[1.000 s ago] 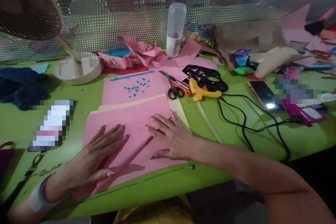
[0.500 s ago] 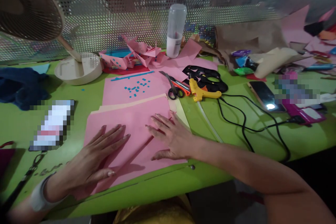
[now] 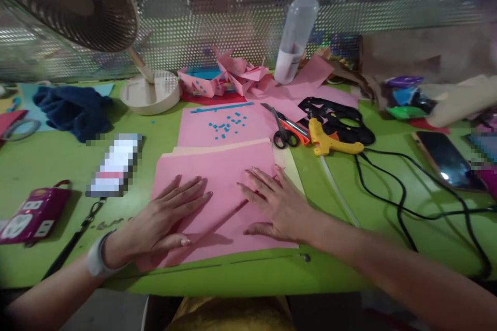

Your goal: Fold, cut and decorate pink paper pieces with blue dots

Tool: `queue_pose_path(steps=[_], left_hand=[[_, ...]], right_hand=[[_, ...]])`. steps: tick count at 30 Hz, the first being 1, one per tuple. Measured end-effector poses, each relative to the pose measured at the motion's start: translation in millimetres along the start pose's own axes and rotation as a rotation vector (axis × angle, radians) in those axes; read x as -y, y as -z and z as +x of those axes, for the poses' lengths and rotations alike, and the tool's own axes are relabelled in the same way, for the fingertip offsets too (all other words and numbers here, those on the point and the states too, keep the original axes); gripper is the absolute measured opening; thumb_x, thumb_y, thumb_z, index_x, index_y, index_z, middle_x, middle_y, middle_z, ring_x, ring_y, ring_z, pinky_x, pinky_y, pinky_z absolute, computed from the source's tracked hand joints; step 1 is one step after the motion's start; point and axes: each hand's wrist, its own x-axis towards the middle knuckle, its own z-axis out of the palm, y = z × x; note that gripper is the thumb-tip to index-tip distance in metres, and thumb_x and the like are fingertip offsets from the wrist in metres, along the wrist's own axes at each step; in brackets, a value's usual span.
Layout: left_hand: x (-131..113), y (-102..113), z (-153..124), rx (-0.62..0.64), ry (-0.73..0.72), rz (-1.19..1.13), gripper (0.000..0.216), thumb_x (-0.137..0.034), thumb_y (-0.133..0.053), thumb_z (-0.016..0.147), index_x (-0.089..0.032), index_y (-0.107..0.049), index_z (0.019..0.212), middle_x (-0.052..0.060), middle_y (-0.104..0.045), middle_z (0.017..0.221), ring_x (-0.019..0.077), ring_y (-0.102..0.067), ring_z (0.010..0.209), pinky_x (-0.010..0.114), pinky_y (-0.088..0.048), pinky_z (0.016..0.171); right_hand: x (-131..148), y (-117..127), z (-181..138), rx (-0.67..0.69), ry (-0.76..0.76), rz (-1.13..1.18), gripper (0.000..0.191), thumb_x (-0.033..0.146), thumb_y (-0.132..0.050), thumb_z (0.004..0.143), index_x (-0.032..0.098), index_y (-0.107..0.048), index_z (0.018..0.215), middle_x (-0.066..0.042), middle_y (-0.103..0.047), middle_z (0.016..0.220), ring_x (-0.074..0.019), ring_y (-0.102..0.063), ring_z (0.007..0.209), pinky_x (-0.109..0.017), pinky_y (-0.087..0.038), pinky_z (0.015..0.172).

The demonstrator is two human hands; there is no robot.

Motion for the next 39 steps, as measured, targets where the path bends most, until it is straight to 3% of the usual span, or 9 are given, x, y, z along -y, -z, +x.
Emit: queue_pose_path(steps=[23, 39], left_hand=[[2.2, -2.4, -2.8, -0.009, 0.002, -0.053, 0.081, -0.073, -0.034, 0.088, -0.023, -0.028, 0.152, 0.01, -0.027, 0.157, 0.0288, -0.017, 0.147, 0.054, -0.004, 0.12], [0.6, -0.8, -2.2, 0.002, 0.029, -0.077, 0.087, -0.076, -0.034, 0.085, -0.023, -0.022, 0.153, 0.01, -0.023, 0.158, 0.0284, -0.017, 0.147, 0.052, -0.003, 0.121]], right_hand=[[0.0, -5.1, -2.6, -0.036, 0.021, -0.032, 0.083, 0.068, -0.041, 0.089, 0.014, -0.031, 0.151, -0.022, -0.03, 0.154, -0.0365, -0.024, 0.144, -0.066, -0.022, 0.11], [0.6, -3.0, -1.3, -0.035, 0.029, -0.063, 0.082, 0.068, -0.041, 0.089, 0.012, -0.034, 0.149, -0.022, -0.03, 0.154, -0.0372, -0.027, 0.143, -0.067, -0.026, 0.108]])
